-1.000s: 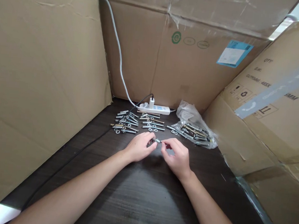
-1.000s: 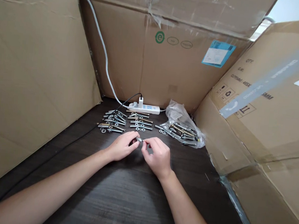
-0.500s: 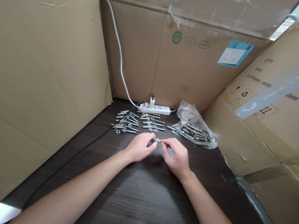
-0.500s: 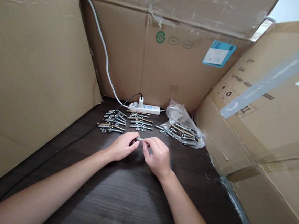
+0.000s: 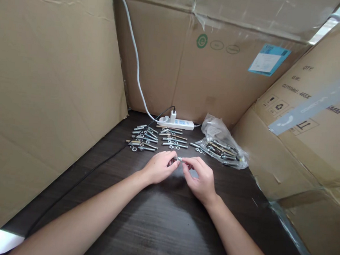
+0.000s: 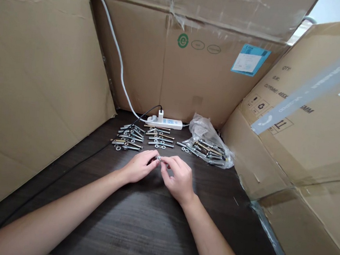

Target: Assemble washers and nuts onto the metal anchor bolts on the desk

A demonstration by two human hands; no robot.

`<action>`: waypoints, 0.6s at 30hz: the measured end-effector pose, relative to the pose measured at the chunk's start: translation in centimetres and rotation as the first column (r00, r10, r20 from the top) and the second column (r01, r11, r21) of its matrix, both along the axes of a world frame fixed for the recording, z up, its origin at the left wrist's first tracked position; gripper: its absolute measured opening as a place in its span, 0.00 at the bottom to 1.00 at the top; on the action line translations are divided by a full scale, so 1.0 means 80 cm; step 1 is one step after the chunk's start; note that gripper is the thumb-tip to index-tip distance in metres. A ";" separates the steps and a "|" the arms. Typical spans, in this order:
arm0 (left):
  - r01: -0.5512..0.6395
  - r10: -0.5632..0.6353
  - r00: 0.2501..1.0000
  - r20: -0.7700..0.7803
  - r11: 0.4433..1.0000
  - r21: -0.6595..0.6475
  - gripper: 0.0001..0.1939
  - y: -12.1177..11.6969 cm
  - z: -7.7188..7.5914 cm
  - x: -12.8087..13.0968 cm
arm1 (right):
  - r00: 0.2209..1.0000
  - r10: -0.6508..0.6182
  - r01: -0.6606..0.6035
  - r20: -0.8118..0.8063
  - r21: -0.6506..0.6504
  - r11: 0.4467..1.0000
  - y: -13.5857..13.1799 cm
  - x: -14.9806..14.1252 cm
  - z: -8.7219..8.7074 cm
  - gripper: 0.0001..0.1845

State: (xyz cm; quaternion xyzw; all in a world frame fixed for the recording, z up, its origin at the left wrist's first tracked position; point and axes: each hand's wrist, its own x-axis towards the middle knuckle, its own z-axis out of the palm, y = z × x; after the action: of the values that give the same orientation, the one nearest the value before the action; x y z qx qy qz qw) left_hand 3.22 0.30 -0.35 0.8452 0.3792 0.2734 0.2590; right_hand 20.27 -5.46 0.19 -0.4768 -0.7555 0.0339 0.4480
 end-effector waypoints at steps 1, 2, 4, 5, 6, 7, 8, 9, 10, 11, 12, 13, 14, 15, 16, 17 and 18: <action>0.000 0.000 1.000 0.007 1.000 0.002 0.10 0.000 -0.001 0.000 | 1.000 0.000 0.000 -0.001 0.001 1.000 0.000 0.000 0.001 0.11; -0.002 0.002 1.000 0.011 1.000 0.003 0.11 0.001 -0.001 0.000 | 1.000 0.000 0.000 0.000 0.003 1.000 0.000 0.000 0.002 0.11; -0.005 0.005 1.000 0.012 1.000 -0.001 0.11 0.001 -0.001 0.000 | 1.000 0.005 -0.005 0.004 0.006 1.000 -0.001 0.000 0.004 0.11; -0.006 0.006 1.000 0.011 1.000 -0.008 0.11 0.001 -0.001 0.000 | 1.000 0.009 -0.009 0.004 0.008 1.000 -0.001 0.001 0.004 0.11; -0.007 0.007 1.000 0.012 1.000 -0.018 0.11 0.001 -0.001 0.000 | 1.000 0.012 -0.012 0.001 0.009 1.000 -0.002 0.001 0.003 0.10; -0.009 0.009 1.000 0.017 1.000 -0.030 0.12 0.000 -0.001 0.000 | 1.000 0.012 -0.012 -0.003 0.008 1.000 -0.002 0.002 0.003 0.10; -0.012 0.013 1.000 0.026 0.999 -0.042 0.12 0.000 -0.002 0.000 | 1.000 0.007 -0.007 -0.008 0.004 1.000 -0.002 0.002 0.002 0.10; -0.016 0.018 0.999 0.039 0.998 -0.052 0.12 0.001 -0.002 0.000 | 1.000 0.000 0.000 -0.009 -0.004 1.000 -0.001 0.002 0.001 0.10; -0.023 0.026 0.998 0.061 0.998 -0.060 0.12 0.001 -0.003 0.000 | 1.000 -0.006 0.006 -0.002 -0.019 1.000 -0.001 0.002 0.000 0.09; -0.031 0.037 0.995 0.093 0.998 -0.063 0.12 0.002 -0.004 -0.001 | 1.000 -0.010 0.011 0.019 -0.038 0.999 -0.001 0.001 0.000 0.09; -0.040 0.048 0.990 0.131 0.997 -0.062 0.11 0.003 -0.005 -0.001 | 0.998 -0.002 0.006 0.055 -0.064 0.998 -0.001 -0.001 0.000 0.09; -0.052 0.062 0.983 0.173 0.997 -0.062 0.11 0.005 -0.006 -0.002 | 0.995 0.016 -0.006 0.103 -0.097 0.995 -0.001 -0.004 -0.001 0.09; -0.065 0.078 0.974 0.215 0.996 -0.064 0.10 0.006 -0.007 -0.002 | 0.987 0.044 -0.023 0.157 -0.134 0.991 -0.002 -0.007 -0.001 0.08; -0.077 0.092 0.963 0.252 0.995 -0.071 0.10 0.008 -0.008 -0.003 | 0.975 0.075 -0.039 0.209 -0.171 0.985 -0.002 -0.010 -0.001 0.08; -0.086 0.106 0.954 0.281 0.993 -0.081 0.11 0.009 -0.009 -0.003 | 0.964 0.100 -0.050 0.248 -0.200 0.979 -0.004 -0.015 -0.001 0.08; -0.095 0.120 0.944 0.306 0.991 -0.094 0.11 0.010 -0.009 -0.003 | 0.952 0.123 -0.059 0.279 -0.225 0.973 -0.005 -0.019 -0.002 0.08; -0.102 0.133 0.936 0.326 0.989 -0.111 0.12 0.011 -0.010 -0.002 | 0.941 0.144 -0.067 0.305 -0.248 0.967 -0.006 -0.024 -0.003 0.09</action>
State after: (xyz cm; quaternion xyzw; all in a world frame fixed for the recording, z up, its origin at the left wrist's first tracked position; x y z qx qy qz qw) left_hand 3.04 1.17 -1.13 0.7499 0.3921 0.4093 0.3411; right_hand 18.34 -5.96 -0.01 -0.4839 -0.8335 0.0687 0.2577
